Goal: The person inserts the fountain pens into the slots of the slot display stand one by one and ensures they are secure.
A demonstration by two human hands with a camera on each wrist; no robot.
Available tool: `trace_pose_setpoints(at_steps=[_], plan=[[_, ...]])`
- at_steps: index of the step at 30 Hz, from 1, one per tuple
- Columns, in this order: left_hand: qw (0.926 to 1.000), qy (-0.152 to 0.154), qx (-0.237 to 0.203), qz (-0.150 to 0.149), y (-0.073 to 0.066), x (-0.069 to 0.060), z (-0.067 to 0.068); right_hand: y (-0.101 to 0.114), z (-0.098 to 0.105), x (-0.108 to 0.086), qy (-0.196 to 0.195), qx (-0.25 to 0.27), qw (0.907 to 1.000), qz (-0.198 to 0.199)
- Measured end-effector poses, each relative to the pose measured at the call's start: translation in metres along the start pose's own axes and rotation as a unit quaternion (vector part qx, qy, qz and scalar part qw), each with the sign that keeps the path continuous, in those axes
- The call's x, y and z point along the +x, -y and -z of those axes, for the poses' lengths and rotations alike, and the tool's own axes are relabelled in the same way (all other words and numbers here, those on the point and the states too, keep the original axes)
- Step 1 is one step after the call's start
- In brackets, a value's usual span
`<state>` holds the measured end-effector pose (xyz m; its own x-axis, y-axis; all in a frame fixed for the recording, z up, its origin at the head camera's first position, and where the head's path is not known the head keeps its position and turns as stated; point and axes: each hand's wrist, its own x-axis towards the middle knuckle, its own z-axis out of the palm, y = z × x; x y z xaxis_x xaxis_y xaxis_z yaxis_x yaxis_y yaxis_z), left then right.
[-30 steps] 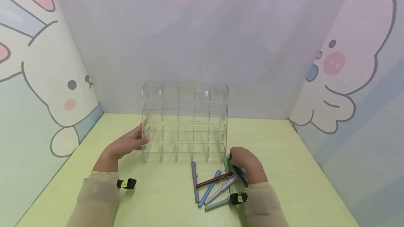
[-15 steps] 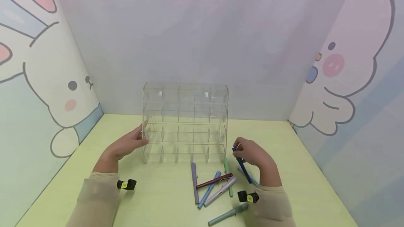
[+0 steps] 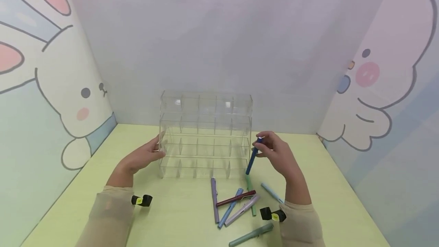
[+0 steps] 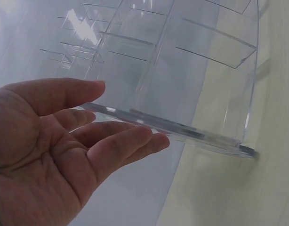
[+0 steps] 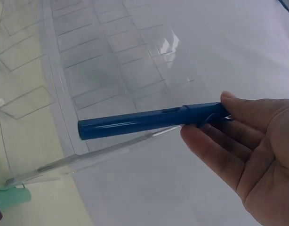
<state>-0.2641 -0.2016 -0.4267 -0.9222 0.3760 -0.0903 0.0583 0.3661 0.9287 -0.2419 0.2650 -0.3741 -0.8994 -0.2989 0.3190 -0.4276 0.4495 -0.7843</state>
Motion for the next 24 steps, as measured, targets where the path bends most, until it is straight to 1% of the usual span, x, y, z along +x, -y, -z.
trace_pose_setpoints(at_steps=[3,6,12,14,18,24], plan=[[1.0,-0.003,-0.003,0.006,-0.001,0.001,-0.001,0.004,-0.001,0.011,-0.024,0.035,0.9989,0.018],[0.9999,-0.004,-0.004,0.009,-0.001,0.001,-0.001,0.009,-0.003,0.024,-0.047,0.07,0.9959,0.033],[1.0,-0.001,0.001,-0.003,0.0,0.002,-0.001,0.021,-0.005,0.05,-0.083,0.147,0.984,0.057],[1.0,-0.003,0.002,-0.006,0.0,0.002,-0.001,0.026,-0.005,0.059,-0.096,0.157,0.9813,0.055],[0.9999,0.0,-0.003,-0.01,0.001,0.003,-0.002,0.038,-0.006,0.077,-0.109,0.171,0.9775,0.059],[0.9999,0.0,-0.003,-0.013,0.001,0.003,-0.003,0.061,-0.006,0.105,-0.122,0.199,0.9694,0.074]])
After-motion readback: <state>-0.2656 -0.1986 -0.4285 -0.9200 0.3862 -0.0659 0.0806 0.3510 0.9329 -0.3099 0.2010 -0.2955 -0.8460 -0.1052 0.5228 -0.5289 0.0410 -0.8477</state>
